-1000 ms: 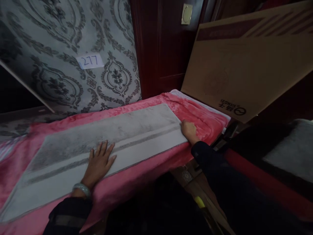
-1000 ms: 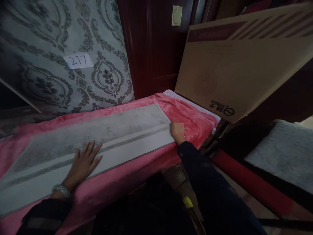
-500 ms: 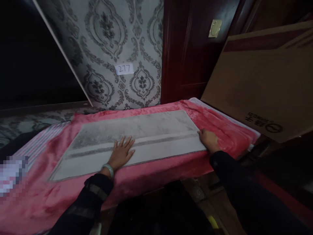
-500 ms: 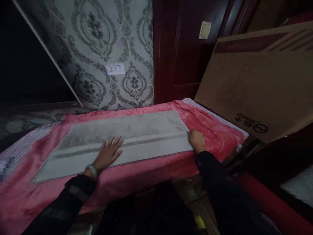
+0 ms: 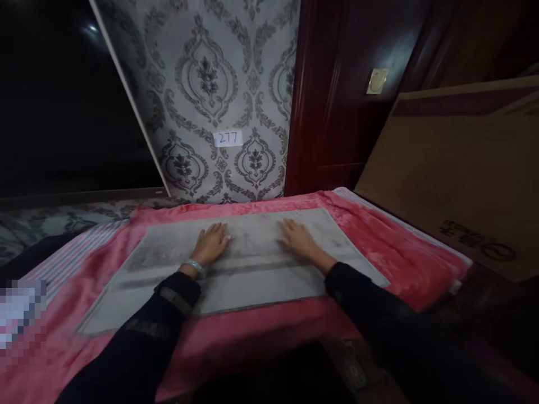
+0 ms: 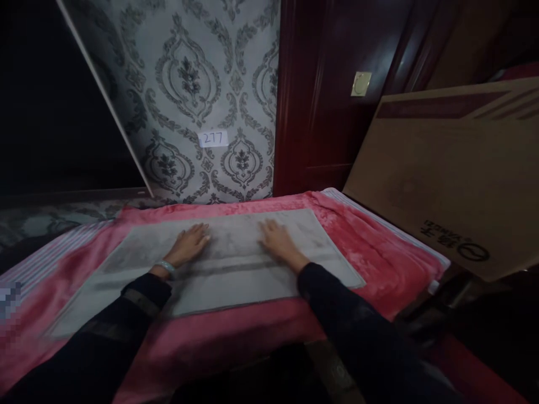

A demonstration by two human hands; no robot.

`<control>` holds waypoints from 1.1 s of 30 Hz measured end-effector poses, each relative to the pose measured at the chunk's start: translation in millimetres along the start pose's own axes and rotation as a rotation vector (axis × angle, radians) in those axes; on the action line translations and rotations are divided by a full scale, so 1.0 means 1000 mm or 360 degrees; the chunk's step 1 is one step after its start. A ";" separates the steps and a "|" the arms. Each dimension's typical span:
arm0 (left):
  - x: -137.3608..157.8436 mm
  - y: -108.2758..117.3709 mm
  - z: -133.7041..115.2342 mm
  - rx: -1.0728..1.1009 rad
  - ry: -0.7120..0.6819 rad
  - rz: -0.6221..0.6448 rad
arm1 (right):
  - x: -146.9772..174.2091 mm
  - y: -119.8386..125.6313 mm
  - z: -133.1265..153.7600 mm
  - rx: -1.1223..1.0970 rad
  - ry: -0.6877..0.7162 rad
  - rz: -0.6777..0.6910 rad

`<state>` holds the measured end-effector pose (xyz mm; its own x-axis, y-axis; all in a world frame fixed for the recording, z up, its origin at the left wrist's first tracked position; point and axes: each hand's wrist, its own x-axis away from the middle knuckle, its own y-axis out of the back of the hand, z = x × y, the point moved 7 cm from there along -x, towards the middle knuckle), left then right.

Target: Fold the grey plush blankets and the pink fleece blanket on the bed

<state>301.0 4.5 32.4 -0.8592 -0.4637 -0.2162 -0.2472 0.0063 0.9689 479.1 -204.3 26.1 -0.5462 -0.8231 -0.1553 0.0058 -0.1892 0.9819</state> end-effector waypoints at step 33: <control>0.000 -0.057 -0.009 -0.0422 0.0181 0.0119 | -0.106 -0.058 -0.068 -0.0099 0.0046 0.0155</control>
<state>318.8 -3.6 -22.0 -0.8114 -0.5668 -0.1426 -0.0464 -0.1808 0.9824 593.4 -142.6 -22.2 -0.5161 -0.8542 -0.0635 0.1102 -0.1398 0.9840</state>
